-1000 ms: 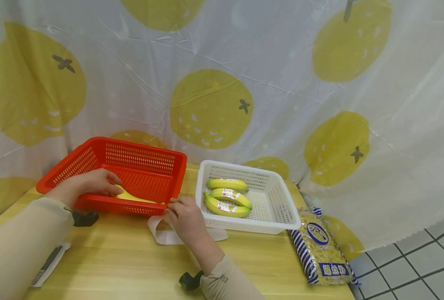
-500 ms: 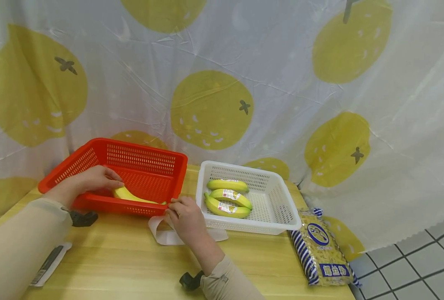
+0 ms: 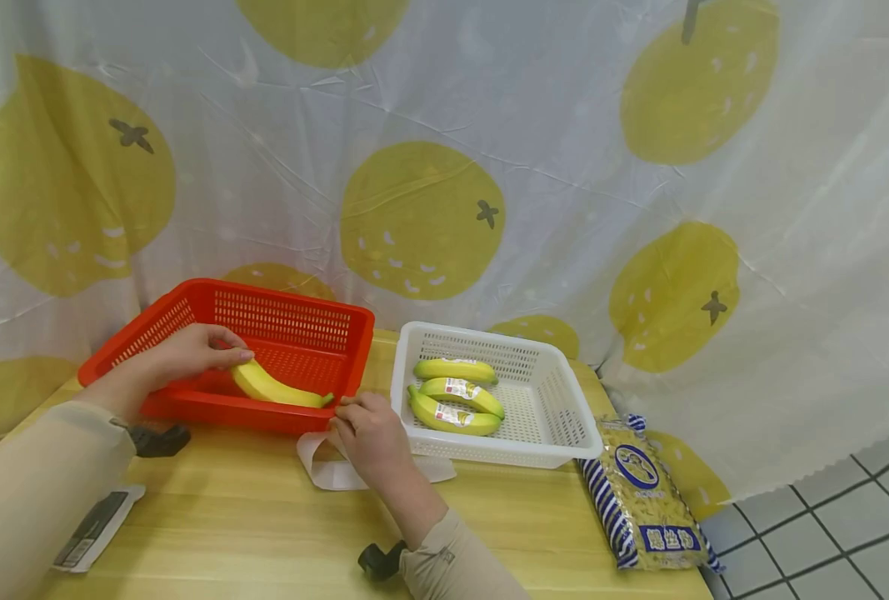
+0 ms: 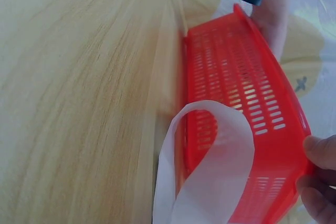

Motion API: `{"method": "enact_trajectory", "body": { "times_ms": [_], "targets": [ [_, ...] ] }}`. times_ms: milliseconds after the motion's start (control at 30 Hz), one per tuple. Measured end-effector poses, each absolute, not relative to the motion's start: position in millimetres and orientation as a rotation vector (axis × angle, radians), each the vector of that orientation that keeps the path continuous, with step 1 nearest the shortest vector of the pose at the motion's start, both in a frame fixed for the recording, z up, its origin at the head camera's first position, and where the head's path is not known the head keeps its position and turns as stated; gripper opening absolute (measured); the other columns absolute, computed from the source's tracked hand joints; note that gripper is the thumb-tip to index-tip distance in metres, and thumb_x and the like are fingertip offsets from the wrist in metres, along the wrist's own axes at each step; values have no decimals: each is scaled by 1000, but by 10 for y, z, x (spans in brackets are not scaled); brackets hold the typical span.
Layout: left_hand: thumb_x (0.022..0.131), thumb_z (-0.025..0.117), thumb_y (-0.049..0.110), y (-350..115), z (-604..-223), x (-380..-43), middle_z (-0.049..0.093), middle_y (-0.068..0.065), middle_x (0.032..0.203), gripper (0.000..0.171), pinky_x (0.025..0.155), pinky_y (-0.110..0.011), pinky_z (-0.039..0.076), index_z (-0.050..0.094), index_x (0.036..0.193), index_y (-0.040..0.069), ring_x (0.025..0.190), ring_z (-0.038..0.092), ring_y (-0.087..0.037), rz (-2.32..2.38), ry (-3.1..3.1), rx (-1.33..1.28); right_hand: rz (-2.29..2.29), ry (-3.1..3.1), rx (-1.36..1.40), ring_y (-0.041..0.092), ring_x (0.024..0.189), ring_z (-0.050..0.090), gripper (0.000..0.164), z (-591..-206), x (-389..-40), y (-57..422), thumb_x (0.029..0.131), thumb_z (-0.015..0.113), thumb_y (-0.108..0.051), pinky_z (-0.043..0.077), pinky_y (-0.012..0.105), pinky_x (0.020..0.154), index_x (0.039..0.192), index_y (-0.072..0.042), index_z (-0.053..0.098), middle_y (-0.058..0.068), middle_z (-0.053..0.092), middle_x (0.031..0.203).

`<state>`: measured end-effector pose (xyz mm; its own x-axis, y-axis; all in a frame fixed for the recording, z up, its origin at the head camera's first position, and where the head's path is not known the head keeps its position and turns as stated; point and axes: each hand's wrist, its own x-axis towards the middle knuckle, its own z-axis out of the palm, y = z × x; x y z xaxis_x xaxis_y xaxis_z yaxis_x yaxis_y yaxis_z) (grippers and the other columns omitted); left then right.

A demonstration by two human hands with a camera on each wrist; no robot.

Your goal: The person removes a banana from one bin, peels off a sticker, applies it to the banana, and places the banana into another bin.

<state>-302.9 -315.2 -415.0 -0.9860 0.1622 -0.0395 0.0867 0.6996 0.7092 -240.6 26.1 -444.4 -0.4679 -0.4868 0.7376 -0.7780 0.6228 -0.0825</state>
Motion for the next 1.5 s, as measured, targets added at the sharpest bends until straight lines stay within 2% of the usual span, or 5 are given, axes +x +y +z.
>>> {"method": "enact_trajectory", "body": {
  "times_ms": [367, 800, 1067, 1300, 1500],
  "targets": [
    [90, 77, 51, -3038, -3962, -2858, 69, -16, 111, 55, 71, -33, 51, 68, 119, 5, 97, 64, -32, 1155, 3184, 186, 512, -2144, 973, 15, 92, 70, 8, -4464, -2417, 246, 85, 85, -11, 54, 16, 86, 92, -9, 82, 1, 74, 97],
    [97, 74, 23, -2469, -4041, -1915, 71, 17, 96, 31, 66, -14, 52, 67, 124, 11, 83, 66, 4, 2187, 2843, 44, 590, -2082, 1163, 22, 106, 71, 22, -4524, -2320, 439, 86, 79, 0, 54, 22, 95, 108, -3, 78, 11, 74, 115],
    [96, 69, -2, -2050, -4393, -1660, 68, 7, 94, 24, 70, -17, 57, 65, 119, -1, 79, 65, -4, 2461, 2507, 333, 1490, -1973, 1158, 20, 62, 70, 22, -4683, -1961, 851, 90, 59, 18, 58, 21, 56, 102, 4, 72, 17, 74, 83],
    [94, 70, -2, -1895, -4676, -1757, 70, 6, 98, 18, 69, -27, 61, 64, 112, -2, 81, 70, -9, 2244, 2450, 527, 2146, -1951, 615, 11, 58, 65, 35, -4747, -1901, 1170, 112, 39, -18, 54, 26, 47, 116, 9, 60, 22, 69, 79],
    [93, 72, 0, -1853, -4845, -1822, 73, 4, 91, 17, 65, -34, 60, 64, 108, 1, 77, 72, -14, 2133, 2346, 629, 2114, -2004, 515, 10, 49, 58, 30, -4721, -1965, 1302, 108, 53, -17, 47, 23, 41, 98, 10, 62, 14, 62, 65]
  ]
}}
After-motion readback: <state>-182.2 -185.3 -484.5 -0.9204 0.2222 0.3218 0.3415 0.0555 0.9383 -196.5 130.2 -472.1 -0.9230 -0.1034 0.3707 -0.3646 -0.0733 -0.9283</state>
